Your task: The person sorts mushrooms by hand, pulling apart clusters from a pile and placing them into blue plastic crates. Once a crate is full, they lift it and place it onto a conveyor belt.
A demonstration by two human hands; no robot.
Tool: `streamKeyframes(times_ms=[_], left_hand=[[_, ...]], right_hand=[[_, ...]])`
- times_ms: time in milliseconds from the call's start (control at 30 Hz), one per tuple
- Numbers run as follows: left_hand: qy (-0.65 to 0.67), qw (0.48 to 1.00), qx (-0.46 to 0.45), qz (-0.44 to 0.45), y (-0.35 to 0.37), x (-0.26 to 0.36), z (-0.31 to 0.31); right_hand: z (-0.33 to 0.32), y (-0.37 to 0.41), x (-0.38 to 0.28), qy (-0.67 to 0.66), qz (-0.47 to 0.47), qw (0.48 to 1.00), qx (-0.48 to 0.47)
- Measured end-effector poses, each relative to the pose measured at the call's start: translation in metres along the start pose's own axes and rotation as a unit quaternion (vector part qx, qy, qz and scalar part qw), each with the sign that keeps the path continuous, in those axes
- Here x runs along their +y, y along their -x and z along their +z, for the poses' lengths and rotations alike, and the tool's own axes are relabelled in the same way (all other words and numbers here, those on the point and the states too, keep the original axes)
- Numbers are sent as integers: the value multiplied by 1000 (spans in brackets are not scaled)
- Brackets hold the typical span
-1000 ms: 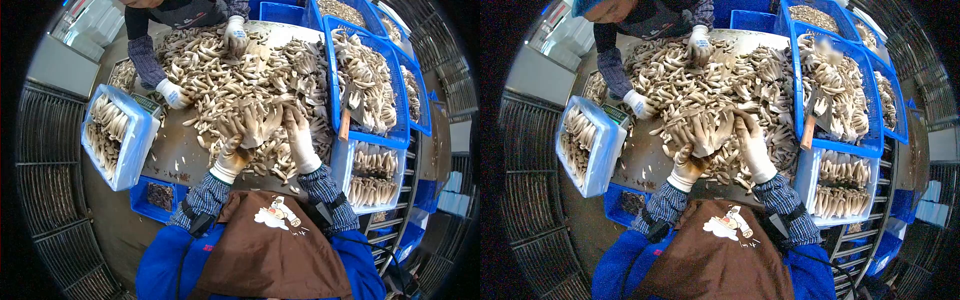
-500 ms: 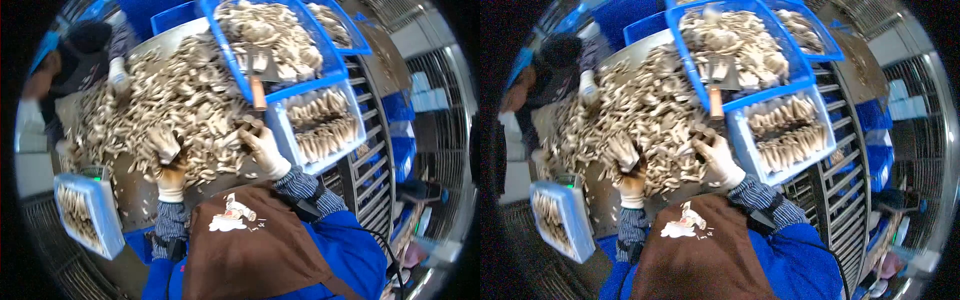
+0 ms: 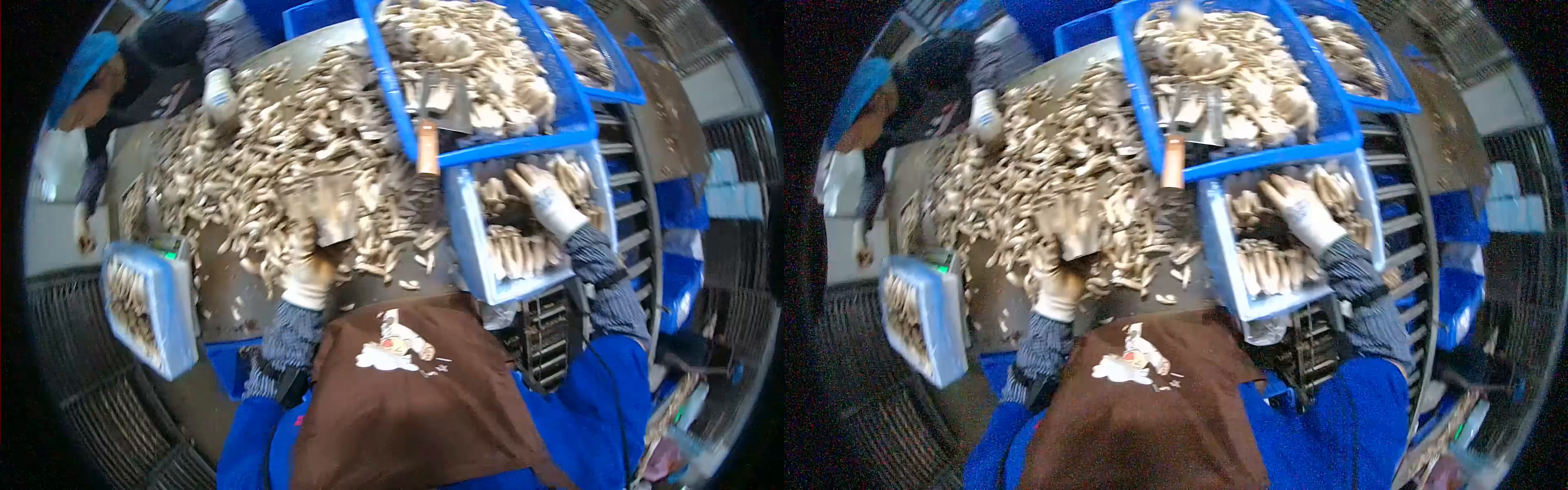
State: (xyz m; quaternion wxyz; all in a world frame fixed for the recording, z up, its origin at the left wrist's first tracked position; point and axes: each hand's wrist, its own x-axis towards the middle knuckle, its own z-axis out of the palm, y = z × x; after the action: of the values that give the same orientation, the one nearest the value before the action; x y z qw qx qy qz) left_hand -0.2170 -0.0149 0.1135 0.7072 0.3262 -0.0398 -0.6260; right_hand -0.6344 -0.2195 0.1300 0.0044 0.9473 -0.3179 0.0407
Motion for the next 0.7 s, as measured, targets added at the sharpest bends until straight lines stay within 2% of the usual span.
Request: streamKeyframes(times_ms=[67,100,167,233,267,300,333,367,400,433,500,567,633,667,700], left_hand=[[37,996,-75,19,-2,-7,12],[57,994,-86,-28,-1,-6,13],[78,992,-100,3,0,-12,22],[36,994,-106,13,-3,-16,19],[47,993,-92,56,-1,-23,20],[47,993,-94,57,-1,-23,18],[14,994,-100,37,-2,-22,15],[-19,994,-106,18,-2,-20,14],[-19,994,-95,42,3,-17,29],[-38,993,-104,36,0,-17,19],[-30,996,-60,64,7,-6,24],[-26,995,-63,69,9,11,16],[-137,984,-59,94,10,24,6],[-177,980,-44,86,14,30,1],[-181,965,-104,157,18,36,12]], right_hand=[[-4,2,7,0,11,1000,3],[-13,1,4,6,28,1000,12],[-29,-2,-13,20,38,996,79],[-47,-22,-58,-160,68,972,160],[-55,-35,-90,-253,93,949,161],[-50,-48,-120,-410,91,889,181],[-63,-61,-153,-495,112,852,129],[-60,-77,-178,-526,127,836,89],[-61,-94,-200,-600,139,786,57],[-51,-109,-217,-659,157,735,32],[-35,-134,-246,-674,145,717,102],[-42,-146,-252,-668,154,726,55],[-44,-154,-260,-763,126,634,5],[-43,-156,-260,-756,122,643,-21],[-43,-159,-261,-747,119,652,-46]])
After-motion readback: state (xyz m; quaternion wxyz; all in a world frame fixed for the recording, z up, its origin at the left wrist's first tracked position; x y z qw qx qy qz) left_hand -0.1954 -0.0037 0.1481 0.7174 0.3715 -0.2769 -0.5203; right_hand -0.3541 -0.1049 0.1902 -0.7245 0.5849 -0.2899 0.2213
